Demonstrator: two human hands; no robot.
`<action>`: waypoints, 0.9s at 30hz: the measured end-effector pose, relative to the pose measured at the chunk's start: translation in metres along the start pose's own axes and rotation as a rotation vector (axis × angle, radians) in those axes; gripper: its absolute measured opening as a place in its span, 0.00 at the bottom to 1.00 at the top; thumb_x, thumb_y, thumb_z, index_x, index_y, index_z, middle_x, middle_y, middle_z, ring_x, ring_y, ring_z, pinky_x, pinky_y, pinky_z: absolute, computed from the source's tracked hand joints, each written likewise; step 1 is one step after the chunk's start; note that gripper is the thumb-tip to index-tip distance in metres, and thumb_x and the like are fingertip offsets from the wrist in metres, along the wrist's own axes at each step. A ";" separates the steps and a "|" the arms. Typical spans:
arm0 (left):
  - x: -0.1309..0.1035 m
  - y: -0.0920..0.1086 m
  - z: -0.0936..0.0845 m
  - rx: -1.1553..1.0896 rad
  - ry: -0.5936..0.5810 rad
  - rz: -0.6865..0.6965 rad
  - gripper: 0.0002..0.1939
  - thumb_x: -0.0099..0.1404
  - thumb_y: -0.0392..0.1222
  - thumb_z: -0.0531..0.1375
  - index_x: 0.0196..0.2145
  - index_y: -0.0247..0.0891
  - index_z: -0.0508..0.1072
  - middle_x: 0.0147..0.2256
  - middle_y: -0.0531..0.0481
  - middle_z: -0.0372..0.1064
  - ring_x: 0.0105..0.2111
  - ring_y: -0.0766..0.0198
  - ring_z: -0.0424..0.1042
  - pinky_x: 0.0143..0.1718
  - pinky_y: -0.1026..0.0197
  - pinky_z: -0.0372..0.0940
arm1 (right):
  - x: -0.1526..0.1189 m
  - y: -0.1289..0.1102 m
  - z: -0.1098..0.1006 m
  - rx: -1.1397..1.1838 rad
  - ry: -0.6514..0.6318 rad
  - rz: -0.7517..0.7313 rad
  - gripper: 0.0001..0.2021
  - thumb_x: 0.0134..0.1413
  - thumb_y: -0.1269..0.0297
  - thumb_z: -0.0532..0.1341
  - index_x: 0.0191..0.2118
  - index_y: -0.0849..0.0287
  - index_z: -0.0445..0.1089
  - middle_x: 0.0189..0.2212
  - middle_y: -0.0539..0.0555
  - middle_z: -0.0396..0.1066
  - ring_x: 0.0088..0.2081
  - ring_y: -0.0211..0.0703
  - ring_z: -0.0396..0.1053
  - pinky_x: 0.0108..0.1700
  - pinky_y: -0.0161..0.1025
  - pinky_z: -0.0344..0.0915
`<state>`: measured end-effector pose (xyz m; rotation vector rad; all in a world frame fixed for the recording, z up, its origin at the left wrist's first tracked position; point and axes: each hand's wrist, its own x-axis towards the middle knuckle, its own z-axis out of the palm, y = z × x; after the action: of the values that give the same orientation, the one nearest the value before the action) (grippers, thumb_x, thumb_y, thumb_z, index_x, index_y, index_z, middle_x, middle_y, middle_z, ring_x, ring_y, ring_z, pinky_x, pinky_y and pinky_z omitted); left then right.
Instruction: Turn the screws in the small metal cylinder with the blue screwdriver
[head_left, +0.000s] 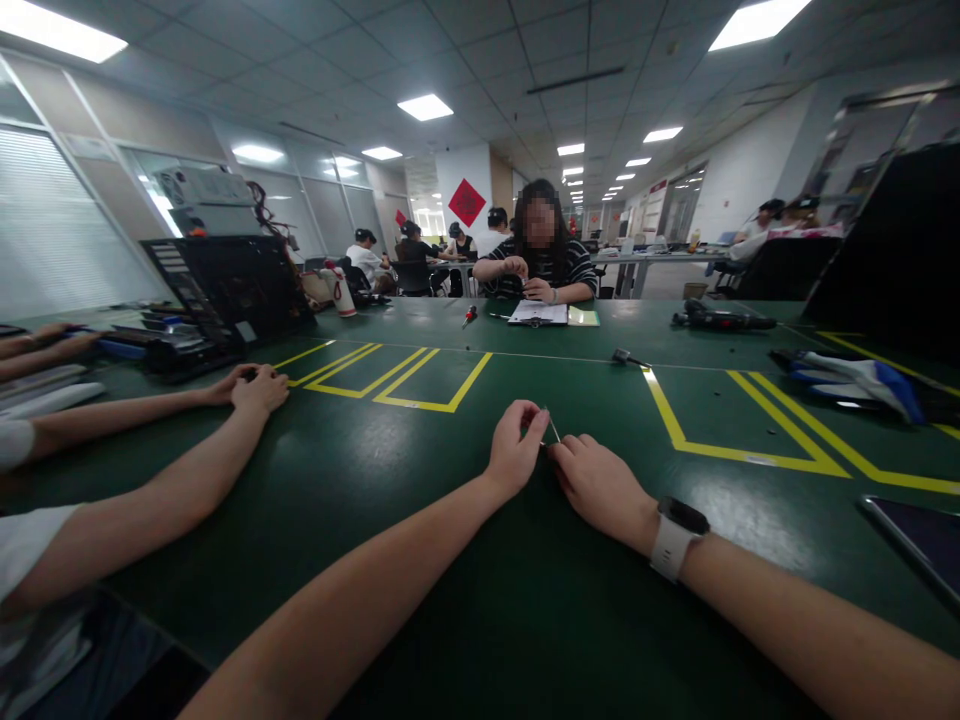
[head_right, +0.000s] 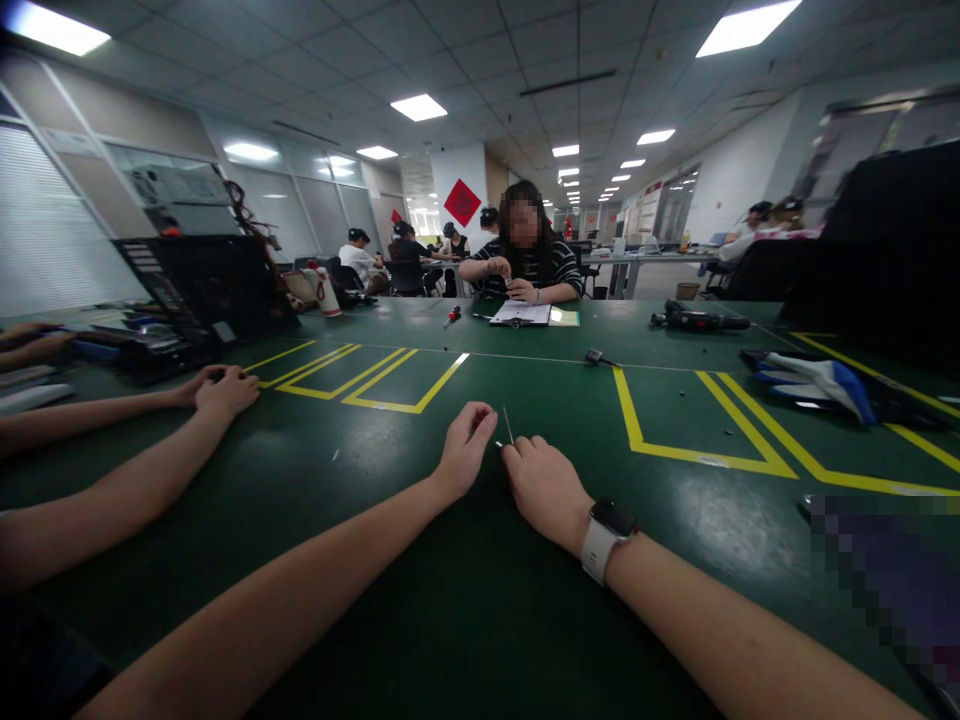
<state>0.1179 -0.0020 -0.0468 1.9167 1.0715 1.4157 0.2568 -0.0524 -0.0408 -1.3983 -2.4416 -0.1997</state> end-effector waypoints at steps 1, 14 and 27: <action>0.000 0.001 0.000 0.019 -0.002 0.003 0.10 0.65 0.45 0.51 0.32 0.37 0.65 0.29 0.52 0.62 0.31 0.65 0.63 0.35 0.62 0.59 | 0.002 0.006 0.000 -0.015 -0.003 0.013 0.10 0.55 0.74 0.53 0.41 0.61 0.68 0.36 0.56 0.69 0.35 0.45 0.65 0.35 0.39 0.64; -0.003 0.010 -0.006 0.079 -0.178 -0.066 0.12 0.66 0.47 0.49 0.35 0.36 0.66 0.32 0.50 0.62 0.33 0.64 0.63 0.35 0.62 0.61 | -0.006 0.140 0.000 -0.199 -0.070 0.389 0.12 0.58 0.69 0.51 0.43 0.64 0.67 0.41 0.63 0.70 0.40 0.51 0.68 0.39 0.43 0.63; -0.002 0.005 -0.003 0.068 -0.217 -0.069 0.12 0.66 0.47 0.49 0.34 0.37 0.67 0.32 0.50 0.63 0.33 0.63 0.63 0.35 0.60 0.61 | -0.010 0.198 -0.002 -0.234 -0.064 0.638 0.13 0.59 0.62 0.55 0.45 0.64 0.67 0.44 0.62 0.68 0.44 0.50 0.67 0.43 0.47 0.64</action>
<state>0.1158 -0.0060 -0.0429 2.0074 1.0817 1.1173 0.4323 0.0400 -0.0494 -2.2281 -1.9306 -0.2932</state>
